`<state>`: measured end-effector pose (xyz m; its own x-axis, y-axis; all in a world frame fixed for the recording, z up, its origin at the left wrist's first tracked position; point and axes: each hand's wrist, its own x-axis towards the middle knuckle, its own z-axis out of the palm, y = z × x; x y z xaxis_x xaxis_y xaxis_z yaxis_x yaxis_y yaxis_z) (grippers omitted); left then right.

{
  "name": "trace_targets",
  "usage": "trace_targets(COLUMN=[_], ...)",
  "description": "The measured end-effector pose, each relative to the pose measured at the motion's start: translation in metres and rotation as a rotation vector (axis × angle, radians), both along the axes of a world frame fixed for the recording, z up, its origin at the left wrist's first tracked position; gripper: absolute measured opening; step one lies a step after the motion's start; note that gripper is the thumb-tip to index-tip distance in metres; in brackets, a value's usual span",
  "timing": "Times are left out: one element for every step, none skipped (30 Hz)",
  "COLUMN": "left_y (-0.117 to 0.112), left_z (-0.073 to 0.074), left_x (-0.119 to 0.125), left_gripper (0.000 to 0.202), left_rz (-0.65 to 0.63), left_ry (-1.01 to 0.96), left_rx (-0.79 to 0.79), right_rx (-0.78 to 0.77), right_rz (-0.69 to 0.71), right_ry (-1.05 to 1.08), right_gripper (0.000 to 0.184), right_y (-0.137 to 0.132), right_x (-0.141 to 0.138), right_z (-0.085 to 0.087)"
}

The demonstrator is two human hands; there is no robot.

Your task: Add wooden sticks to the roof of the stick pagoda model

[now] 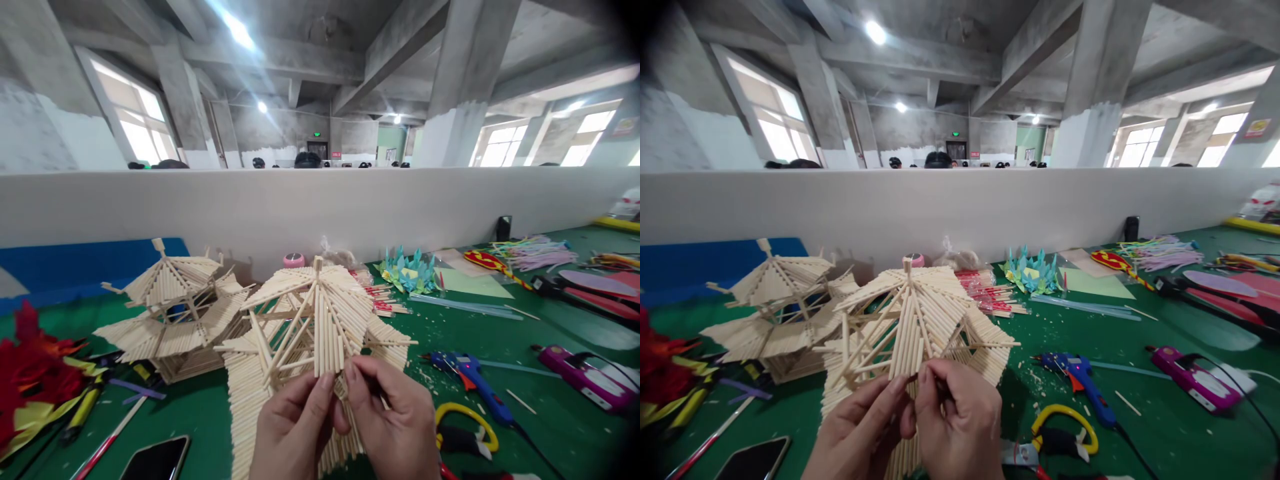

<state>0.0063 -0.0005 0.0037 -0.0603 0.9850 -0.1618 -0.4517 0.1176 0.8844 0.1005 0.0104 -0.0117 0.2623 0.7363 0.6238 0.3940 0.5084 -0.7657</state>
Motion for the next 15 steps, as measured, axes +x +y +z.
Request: trace_targets(left_y=[0.0003, 0.0005, 0.0008, 0.0012, 0.0015, 0.0019, 0.0023, 0.0026, 0.0030, 0.0033, 0.0035, 0.0034, 0.0032, 0.0029, 0.0023], left_z=[-0.0001, -0.0001, 0.0000, 0.0002, 0.0003, 0.0004, 0.0003, 0.0000, -0.0003, -0.0006, -0.0008, -0.0008, -0.0006, -0.0001, 0.0006], left_x=[-0.0001, -0.0001, 0.0000, 0.0000, 0.0000, -0.0001, -0.0003, -0.0005, -0.0008, -0.0011, -0.0012, -0.0012, -0.0011, -0.0008, -0.0005], left_gripper=[0.027, 0.027, 0.028, 0.028, 0.028, 0.027, 0.026, 0.026, 0.026, 0.026, 0.026, 0.025, 0.025, 0.025, 0.026], left_rz=[-0.003, -0.004, -0.005, -0.004, -0.002, 0.001, 0.003, 0.000, -0.007, -0.015, -0.021, -0.024, -0.021, -0.014, -0.006], left_ry=[-0.003, -0.005, -0.006, -0.007, -0.006, -0.008, -0.012, -0.016, -0.022, -0.028, -0.032, -0.033, -0.030, -0.027, -0.023], left_rx=[0.002, 0.004, 0.005, 0.007, 0.010, 0.012, 0.013, 0.012, 0.009, 0.004, -0.003, -0.008, -0.013, -0.016, -0.018], right_rx=[0.010, 0.021, 0.031, 0.041, 0.051, 0.058, 0.063, 0.066, 0.069, 0.070, 0.071, 0.073, 0.076, 0.080, 0.084], right_rz=[-0.008, -0.016, -0.020, -0.024, -0.027, -0.028, -0.029, -0.028, -0.025, -0.024, -0.023, -0.023, -0.025, -0.027, -0.030], right_ry=[-0.011, -0.022, -0.033, -0.042, -0.050, -0.057, -0.063, -0.067, -0.069, -0.071, -0.072, -0.070, -0.067, -0.061, -0.051], right_gripper=[0.016, 0.016, 0.016, 0.015, 0.015, 0.014, 0.014, 0.014, 0.013, 0.013, 0.012, 0.012, 0.011, 0.011, 0.010], right_y=[0.0001, 0.0001, 0.0002, 0.0003, 0.0005, 0.0007, 0.0010, 0.0013, 0.0017, 0.0019, 0.0021, 0.0022, 0.0021, 0.0018, 0.0012], right_x=[0.0000, 0.0000, 0.0002, 0.0005, 0.0008, 0.0011, 0.0014, 0.0016, 0.0018, 0.0019, 0.0019, 0.0017, 0.0016, 0.0014, 0.0013], right_z=[-0.0001, -0.0002, -0.0003, -0.0005, -0.0006, -0.0009, -0.0013, -0.0018, -0.0025, -0.0034, -0.0044, -0.0055, -0.0064, -0.0072, -0.0076])
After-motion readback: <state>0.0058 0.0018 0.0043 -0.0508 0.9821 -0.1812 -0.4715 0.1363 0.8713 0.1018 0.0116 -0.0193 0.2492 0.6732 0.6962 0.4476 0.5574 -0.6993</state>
